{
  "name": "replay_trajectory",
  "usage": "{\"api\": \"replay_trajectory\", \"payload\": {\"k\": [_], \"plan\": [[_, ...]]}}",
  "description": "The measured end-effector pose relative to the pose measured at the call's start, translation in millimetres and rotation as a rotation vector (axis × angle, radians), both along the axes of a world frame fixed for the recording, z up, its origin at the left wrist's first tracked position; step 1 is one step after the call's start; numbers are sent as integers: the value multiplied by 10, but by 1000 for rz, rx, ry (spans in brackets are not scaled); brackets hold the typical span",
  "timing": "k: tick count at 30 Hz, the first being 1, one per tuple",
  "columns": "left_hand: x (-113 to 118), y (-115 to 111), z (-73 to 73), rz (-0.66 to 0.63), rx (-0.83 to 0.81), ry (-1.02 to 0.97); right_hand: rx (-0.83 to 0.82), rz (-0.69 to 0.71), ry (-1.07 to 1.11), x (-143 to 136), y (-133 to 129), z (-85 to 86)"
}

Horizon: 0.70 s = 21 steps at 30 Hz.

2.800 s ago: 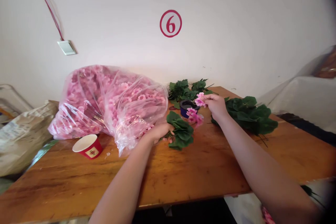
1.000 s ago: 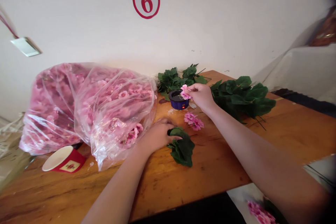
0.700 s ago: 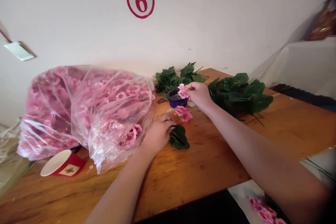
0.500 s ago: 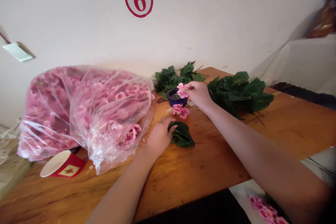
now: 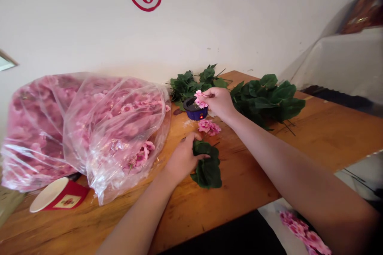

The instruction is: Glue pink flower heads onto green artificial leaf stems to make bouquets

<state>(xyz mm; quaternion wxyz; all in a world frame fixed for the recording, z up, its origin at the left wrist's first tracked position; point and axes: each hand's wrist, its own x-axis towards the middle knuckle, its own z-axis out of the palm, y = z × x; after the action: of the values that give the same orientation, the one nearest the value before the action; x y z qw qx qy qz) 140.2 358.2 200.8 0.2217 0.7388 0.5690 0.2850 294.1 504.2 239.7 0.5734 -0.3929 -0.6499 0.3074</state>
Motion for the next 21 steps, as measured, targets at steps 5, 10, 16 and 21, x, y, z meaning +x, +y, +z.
{"api": "replay_trajectory", "payload": {"k": [5, 10, 16, 21], "plan": [[26, -9, 41, -82, 109, 76, -13, 15, 39, 2, -20, 13], [40, -69, 53, -120, 261, 226, -4, 17, 26, 6, -22, 4], [31, -109, 59, -228, 358, 359, 2, -20, 3, 8, -28, 24], [-6, -159, 100, -225, 505, 490, 13, -22, -5, 9, -9, 16]]}}
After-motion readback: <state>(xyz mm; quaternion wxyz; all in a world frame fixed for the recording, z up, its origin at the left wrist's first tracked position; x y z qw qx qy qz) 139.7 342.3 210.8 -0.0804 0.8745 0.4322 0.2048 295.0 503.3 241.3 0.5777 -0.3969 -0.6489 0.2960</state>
